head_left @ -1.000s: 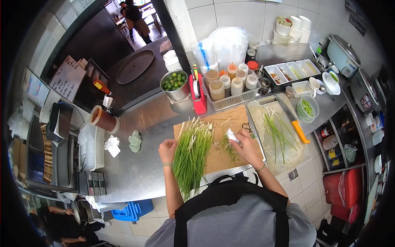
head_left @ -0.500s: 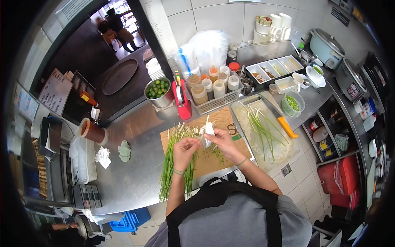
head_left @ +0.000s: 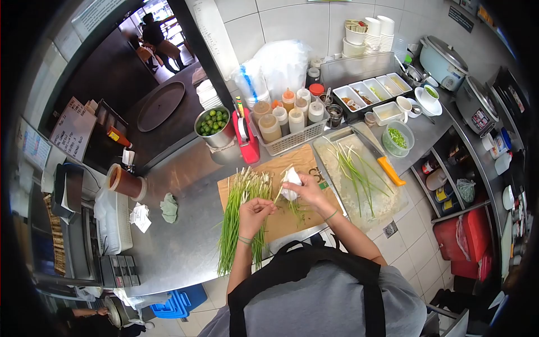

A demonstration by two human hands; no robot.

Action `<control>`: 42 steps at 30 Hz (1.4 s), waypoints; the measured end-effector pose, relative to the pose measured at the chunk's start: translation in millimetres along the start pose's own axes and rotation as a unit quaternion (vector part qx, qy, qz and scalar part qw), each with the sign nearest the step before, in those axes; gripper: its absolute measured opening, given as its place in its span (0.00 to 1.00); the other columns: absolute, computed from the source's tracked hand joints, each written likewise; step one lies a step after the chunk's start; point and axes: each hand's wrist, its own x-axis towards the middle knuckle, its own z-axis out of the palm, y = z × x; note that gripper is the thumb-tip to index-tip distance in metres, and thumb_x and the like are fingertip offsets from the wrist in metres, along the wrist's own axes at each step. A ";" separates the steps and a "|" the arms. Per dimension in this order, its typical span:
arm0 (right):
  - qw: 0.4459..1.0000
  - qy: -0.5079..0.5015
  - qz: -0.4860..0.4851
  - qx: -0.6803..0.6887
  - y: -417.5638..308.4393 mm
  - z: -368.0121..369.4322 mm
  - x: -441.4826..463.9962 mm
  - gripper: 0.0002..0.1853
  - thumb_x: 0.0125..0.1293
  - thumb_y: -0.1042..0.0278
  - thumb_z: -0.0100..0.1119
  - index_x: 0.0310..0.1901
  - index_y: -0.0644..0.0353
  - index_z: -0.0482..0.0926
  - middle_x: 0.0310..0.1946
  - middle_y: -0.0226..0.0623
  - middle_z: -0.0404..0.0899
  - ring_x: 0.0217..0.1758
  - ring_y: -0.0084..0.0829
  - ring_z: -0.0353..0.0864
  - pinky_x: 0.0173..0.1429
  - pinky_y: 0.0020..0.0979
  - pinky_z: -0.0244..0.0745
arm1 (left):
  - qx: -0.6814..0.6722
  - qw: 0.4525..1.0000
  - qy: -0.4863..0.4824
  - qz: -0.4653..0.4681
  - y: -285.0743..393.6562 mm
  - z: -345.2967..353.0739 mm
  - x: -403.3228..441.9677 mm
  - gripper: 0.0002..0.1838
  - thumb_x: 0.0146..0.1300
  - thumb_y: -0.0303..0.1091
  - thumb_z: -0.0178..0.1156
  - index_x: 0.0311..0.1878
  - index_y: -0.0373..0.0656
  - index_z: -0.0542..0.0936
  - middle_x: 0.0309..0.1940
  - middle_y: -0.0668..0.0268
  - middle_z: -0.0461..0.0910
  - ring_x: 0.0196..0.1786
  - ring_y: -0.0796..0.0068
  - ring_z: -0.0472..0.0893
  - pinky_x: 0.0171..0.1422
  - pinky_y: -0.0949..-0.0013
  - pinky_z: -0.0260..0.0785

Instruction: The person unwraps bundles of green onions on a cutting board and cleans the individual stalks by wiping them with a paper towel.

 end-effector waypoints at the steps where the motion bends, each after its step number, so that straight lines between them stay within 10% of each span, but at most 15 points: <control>1: 1.000 0.005 0.022 0.020 -3.5 -2.7 2.2 0.12 0.54 0.64 0.65 0.31 0.65 0.77 0.27 0.27 0.74 0.29 0.18 0.72 0.34 0.23 0.67 | -0.004 1.000 0.002 -0.004 -3.0 -1.8 -2.3 0.04 0.55 0.21 0.58 0.35 0.31 0.76 0.27 0.61 0.80 0.30 0.79 0.79 0.38 0.79 0.72; 12: 0.993 0.087 -0.063 0.047 -5.9 -34.1 34.2 0.11 0.56 0.64 0.63 0.34 0.63 0.78 0.26 0.26 0.77 0.27 0.16 0.73 0.33 0.20 0.66 | -0.042 0.999 0.027 -0.023 -16.4 -23.8 -39.0 0.04 0.55 0.20 0.58 0.35 0.31 0.76 0.27 0.60 0.80 0.28 0.78 0.79 0.36 0.77 0.73; 18: 0.918 0.018 -0.145 -0.369 7.5 -33.9 23.9 0.22 0.43 0.57 0.70 0.34 0.65 0.78 0.29 0.43 0.69 0.37 0.39 0.69 0.43 0.35 0.65 | -0.124 0.989 0.072 -0.042 -6.3 -21.5 -38.0 0.07 0.57 0.22 0.57 0.39 0.31 0.77 0.30 0.62 0.80 0.31 0.79 0.79 0.38 0.77 0.73; 36: 0.830 0.010 -0.306 -0.466 -4.9 -22.4 1.6 0.14 0.44 0.66 0.67 0.32 0.63 0.78 0.28 0.42 0.72 0.34 0.43 0.74 0.39 0.37 0.70 | -0.215 0.976 0.019 -0.032 3.4 4.1 -1.2 0.07 0.60 0.26 0.56 0.40 0.34 0.76 0.31 0.62 0.79 0.32 0.78 0.78 0.38 0.75 0.72; 42: 0.868 0.049 -0.157 -0.468 -15.8 -19.2 -3.6 0.13 0.52 0.64 0.63 0.38 0.59 0.78 0.24 0.41 0.76 0.25 0.38 0.75 0.34 0.35 0.71 | -0.200 0.978 0.000 -0.056 -4.3 14.3 8.0 0.08 0.60 0.28 0.56 0.40 0.35 0.76 0.30 0.63 0.79 0.30 0.78 0.77 0.36 0.75 0.72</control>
